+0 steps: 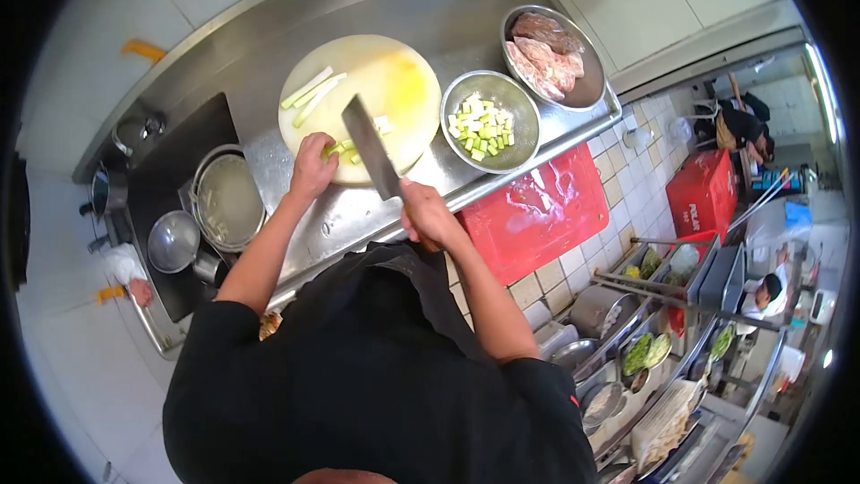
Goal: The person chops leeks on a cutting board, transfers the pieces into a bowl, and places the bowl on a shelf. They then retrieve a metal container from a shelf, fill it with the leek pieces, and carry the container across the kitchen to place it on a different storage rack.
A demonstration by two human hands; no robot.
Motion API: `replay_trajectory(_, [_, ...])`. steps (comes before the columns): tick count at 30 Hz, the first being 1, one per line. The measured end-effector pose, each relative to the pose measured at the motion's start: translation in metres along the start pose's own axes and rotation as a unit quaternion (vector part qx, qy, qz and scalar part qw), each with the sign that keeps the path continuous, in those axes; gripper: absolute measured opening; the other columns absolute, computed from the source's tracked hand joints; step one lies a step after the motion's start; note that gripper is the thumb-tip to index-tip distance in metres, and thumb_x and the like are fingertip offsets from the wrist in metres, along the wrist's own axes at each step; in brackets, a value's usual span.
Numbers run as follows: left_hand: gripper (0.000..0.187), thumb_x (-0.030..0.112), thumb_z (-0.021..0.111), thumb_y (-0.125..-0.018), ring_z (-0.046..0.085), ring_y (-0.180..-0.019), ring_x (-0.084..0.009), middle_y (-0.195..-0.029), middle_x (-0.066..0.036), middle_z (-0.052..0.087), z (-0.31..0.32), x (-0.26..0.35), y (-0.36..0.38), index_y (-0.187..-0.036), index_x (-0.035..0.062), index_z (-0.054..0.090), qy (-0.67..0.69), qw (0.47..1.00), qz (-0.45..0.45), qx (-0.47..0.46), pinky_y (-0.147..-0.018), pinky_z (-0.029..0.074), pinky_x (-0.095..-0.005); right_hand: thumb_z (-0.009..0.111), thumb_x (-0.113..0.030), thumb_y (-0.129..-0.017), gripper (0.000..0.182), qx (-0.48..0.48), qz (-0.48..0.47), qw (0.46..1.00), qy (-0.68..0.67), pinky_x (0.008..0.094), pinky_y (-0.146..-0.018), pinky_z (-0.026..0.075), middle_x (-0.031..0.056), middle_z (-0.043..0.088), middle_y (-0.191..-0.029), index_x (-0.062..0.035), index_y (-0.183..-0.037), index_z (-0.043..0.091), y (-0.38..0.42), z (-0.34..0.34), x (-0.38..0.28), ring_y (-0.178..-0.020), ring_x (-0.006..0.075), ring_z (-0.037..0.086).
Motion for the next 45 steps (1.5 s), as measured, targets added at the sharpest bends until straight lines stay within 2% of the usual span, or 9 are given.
replay_trajectory(2, [0.028,0.008,0.067,-0.084,0.057,-0.108,-0.0377,-0.112,-0.020,0.062,0.019,-0.005,-0.007,-0.111,0.0005,0.060,0.020,0.998,0.001,0.065,-0.097,0.046,-0.0426,0.037,-0.056,-0.105,0.062,0.046,-0.008,0.993,-0.108,0.0331,-0.043,0.044,0.0064,0.054,-0.059,-0.0034,-0.079,0.055,-0.008,-0.015,0.028,-0.042,0.0167,0.051])
replay_trajectory(4, [0.046,0.022,0.071,-0.088,0.054,-0.120,-0.0389,-0.128,-0.022,0.059,0.034,-0.003,-0.017,-0.127,0.0005,0.057,-0.025,0.999,0.020,0.022,-0.104,0.042,-0.0460,0.038,-0.061,-0.104,0.063,0.039,0.017,0.979,-0.199,0.0328,-0.041,0.044,0.0048,0.053,-0.058,-0.0055,-0.079,0.055,-0.019,-0.036,0.050,-0.042,0.0162,0.050])
replay_trajectory(5, [0.051,0.026,0.072,-0.088,0.052,-0.123,-0.0391,-0.131,-0.022,0.058,0.041,0.004,-0.023,-0.129,0.0006,0.056,-0.047,0.998,0.045,0.007,-0.105,0.040,-0.0476,0.034,-0.073,-0.099,0.078,0.055,-0.002,0.978,-0.201,0.0309,-0.042,0.042,0.0055,0.048,-0.051,-0.0069,-0.060,0.050,-0.025,-0.041,0.058,-0.040,0.0166,0.047])
replay_trajectory(10, [0.068,0.047,0.068,-0.090,0.042,-0.138,-0.0370,-0.151,-0.016,0.047,0.063,0.023,-0.047,-0.145,0.0101,0.051,-0.198,0.969,0.076,-0.130,-0.114,0.030,-0.0529,0.040,-0.069,-0.100,0.071,-0.008,0.010,0.967,-0.253,0.0308,-0.042,0.043,0.0031,0.044,-0.051,-0.0091,-0.062,0.047,-0.052,-0.042,0.092,-0.039,0.0146,0.044])
replay_trajectory(16, [0.060,0.045,0.068,-0.090,0.046,-0.135,-0.0355,-0.148,-0.015,0.051,0.074,0.030,-0.049,-0.141,0.0141,0.057,-0.140,0.985,0.066,-0.081,-0.113,0.032,-0.0521,0.045,-0.058,-0.103,0.055,-0.122,0.023,0.953,-0.277,0.0322,-0.040,0.044,0.0040,0.049,-0.057,-0.0080,-0.082,0.051,-0.063,-0.012,0.090,-0.041,0.0142,0.047])
replay_trajectory(23, [0.034,0.028,0.077,-0.083,0.063,-0.111,-0.0310,-0.128,-0.013,0.065,0.068,0.038,-0.045,-0.111,0.0088,0.076,-0.025,0.997,0.020,0.066,-0.096,0.047,-0.0427,0.047,-0.049,-0.105,0.041,-0.126,-0.018,0.965,-0.228,0.0305,-0.037,0.043,0.0042,0.052,-0.059,-0.0104,-0.093,0.048,-0.048,-0.005,0.069,-0.040,0.0133,0.047])
replay_trajectory(31, [0.032,0.023,0.080,-0.078,0.068,-0.099,-0.0304,-0.120,-0.014,0.069,0.078,0.099,-0.086,-0.106,0.0072,0.078,-0.043,0.986,0.151,0.049,-0.085,0.054,-0.0397,0.048,-0.049,-0.105,0.040,-0.112,-0.048,0.946,-0.300,0.0295,-0.036,0.043,0.0044,0.052,-0.060,-0.0102,-0.096,0.047,-0.016,-0.040,0.064,-0.040,0.0128,0.047])
replay_trajectory(39, [0.031,0.026,0.078,-0.082,0.072,-0.089,-0.0304,-0.123,-0.013,0.069,0.177,0.163,-0.137,-0.108,0.0085,0.077,0.109,0.983,0.141,-0.051,-0.082,0.057,-0.0381,0.058,-0.042,-0.102,0.035,0.096,-0.102,0.916,-0.376,0.0283,-0.038,0.042,0.0027,0.052,-0.060,-0.0083,-0.093,0.051,0.028,-0.091,0.080,-0.041,0.0128,0.048])
replay_trajectory(45, [0.033,0.024,0.076,-0.085,0.054,-0.128,-0.0382,-0.133,-0.020,0.063,0.162,0.108,-0.116,-0.114,0.0072,0.075,0.092,0.992,0.062,-0.054,-0.110,0.042,-0.0447,0.061,-0.026,-0.099,0.023,0.269,-0.079,0.942,-0.184,0.0274,-0.040,0.043,0.0015,0.053,-0.060,-0.0029,-0.099,0.061,0.037,-0.097,0.093,-0.043,0.0121,0.052])
Point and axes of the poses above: each hand's wrist, its own y-axis away from the middle knuckle, its own z-axis out of the palm, x = y × z, the point moved 1 cm from there along -y, towards the middle knuckle
